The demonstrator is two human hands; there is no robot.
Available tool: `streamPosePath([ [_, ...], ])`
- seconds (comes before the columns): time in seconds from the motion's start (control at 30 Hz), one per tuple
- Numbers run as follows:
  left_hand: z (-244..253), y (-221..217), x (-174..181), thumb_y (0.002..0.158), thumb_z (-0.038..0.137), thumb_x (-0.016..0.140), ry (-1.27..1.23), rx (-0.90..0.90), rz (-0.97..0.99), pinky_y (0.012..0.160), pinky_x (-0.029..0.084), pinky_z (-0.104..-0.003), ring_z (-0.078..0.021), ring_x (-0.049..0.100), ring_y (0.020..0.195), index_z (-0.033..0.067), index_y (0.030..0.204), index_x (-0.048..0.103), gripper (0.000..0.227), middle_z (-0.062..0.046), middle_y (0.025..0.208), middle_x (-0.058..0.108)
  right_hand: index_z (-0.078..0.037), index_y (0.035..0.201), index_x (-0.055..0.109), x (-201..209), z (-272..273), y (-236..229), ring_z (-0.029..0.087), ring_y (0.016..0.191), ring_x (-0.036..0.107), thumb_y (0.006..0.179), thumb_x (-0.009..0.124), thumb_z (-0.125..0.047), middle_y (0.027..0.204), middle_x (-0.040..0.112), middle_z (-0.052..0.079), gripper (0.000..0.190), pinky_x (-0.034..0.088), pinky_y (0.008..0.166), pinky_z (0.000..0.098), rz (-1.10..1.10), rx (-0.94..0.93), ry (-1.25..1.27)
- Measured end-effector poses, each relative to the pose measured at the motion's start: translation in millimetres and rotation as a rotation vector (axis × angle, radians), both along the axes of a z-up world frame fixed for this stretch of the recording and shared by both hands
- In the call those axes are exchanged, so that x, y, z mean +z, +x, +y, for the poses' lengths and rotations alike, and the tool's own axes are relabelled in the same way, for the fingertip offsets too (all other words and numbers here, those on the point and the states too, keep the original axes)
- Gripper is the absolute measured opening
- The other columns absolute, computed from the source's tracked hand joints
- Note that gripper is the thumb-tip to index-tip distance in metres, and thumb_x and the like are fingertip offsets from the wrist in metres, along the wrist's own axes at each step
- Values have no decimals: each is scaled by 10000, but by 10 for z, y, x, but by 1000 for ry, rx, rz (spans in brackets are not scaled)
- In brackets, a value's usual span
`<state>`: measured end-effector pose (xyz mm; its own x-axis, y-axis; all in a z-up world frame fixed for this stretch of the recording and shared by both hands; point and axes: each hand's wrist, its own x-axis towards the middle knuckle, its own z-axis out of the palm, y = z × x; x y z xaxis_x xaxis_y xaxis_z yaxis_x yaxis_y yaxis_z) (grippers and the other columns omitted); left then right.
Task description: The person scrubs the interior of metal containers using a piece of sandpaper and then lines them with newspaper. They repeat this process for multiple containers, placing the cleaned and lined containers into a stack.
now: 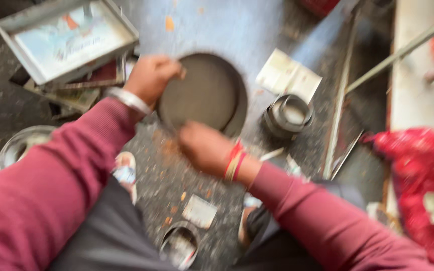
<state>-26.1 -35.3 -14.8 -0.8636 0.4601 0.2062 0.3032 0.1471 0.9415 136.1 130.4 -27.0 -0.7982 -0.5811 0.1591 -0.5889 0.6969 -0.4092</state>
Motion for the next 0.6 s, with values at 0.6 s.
streamPosePath([
  [0.6, -273, 108, 411, 726, 263, 750, -229, -62, 455, 928, 583, -359, -272, 761, 976, -15, 1208, 702, 559, -200, 1083, 760, -59, 1069, 734, 822, 288, 109, 392, 919, 689, 869, 730, -411, 990, 719, 167, 404, 552, 808, 482, -55, 103, 168],
])
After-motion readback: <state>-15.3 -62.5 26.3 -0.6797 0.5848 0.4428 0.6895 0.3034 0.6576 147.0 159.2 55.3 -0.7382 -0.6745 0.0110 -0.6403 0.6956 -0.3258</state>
